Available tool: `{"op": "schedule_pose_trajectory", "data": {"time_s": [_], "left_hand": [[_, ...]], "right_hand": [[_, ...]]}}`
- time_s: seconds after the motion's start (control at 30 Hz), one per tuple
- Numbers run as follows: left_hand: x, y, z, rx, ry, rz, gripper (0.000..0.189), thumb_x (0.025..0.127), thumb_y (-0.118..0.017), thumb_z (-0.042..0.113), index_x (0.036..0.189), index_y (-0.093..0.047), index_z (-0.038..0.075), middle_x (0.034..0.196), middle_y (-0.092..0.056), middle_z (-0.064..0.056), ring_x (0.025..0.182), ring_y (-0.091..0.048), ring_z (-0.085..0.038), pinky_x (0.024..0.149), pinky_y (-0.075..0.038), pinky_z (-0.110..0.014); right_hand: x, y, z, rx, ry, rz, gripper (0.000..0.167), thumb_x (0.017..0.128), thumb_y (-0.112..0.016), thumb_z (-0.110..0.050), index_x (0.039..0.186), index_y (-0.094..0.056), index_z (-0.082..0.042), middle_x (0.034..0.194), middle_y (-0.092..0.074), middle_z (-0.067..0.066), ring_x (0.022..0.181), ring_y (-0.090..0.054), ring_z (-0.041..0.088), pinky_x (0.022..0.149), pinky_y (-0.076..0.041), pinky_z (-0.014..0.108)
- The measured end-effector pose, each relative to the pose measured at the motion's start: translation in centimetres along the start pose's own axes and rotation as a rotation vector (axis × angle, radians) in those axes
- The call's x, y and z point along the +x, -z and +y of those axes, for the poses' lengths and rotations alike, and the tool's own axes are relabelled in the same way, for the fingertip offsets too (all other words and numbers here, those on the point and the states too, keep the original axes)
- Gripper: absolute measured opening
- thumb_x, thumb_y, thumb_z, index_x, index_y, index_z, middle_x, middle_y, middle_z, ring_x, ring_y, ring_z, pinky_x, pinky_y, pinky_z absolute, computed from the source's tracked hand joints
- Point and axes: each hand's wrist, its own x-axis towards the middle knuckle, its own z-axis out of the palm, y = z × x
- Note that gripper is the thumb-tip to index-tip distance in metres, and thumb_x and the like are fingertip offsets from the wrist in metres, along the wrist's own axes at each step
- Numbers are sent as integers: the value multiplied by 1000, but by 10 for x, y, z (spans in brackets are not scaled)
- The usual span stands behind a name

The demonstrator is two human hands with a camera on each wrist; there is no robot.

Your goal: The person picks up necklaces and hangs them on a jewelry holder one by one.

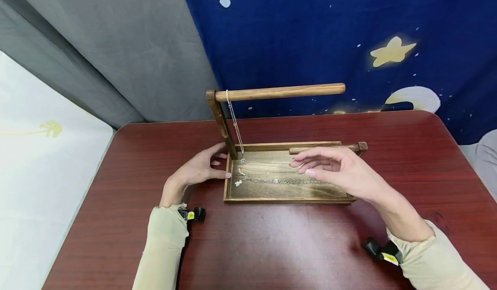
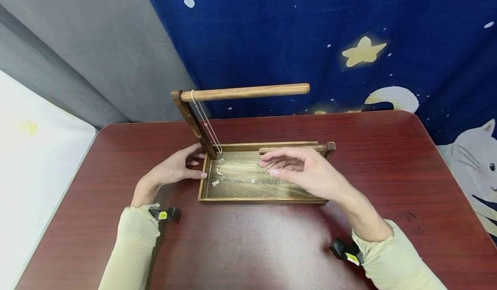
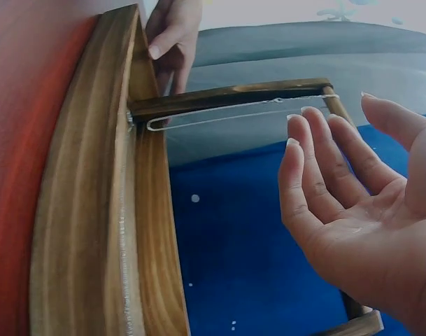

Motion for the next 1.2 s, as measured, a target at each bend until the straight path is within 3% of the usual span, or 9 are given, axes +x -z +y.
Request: {"op": "schedule_pose_trajectory", "data": {"time_s": [0.53,0.7,0.9,1.2], "left_hand": [[0,1,0,-3,16,1,92,83,-81,11,155,-26,1,140,-51,-23,125,-52,-36,105,-41,-48],[1,0,-1,-7,15,7,93,82,-82,12,155,-26,-1,137,-53,-24,122,-54,-37,105,-41,-48],[1,-1,-2,5,14,5,92,82,-82,14,155,-26,1,139,-52,-23,122,-53,-36,104,-42,-48],[1,-1,-1,0,24,5,92,82,-82,12,156,-27,5,141,-51,-20,123,-53,-34,104,-42,-47]], "right_hand": [[-4,-3,12,-65,-99,16,28,97,-66,-13,125,-69,-13,118,-70,3,108,-66,28,84,-55,29],[-5,-3,19,-68,-89,15,29,96,-66,-12,124,-69,-10,118,-70,8,106,-67,26,83,-55,28],[-4,-4,31,-80,-34,7,28,94,-67,-3,122,-68,-2,113,-71,6,96,-66,17,79,-54,25],[-2,-6,38,-123,-70,30,25,93,-69,-7,118,-71,-10,111,-71,4,92,-65,15,75,-53,25]]}}
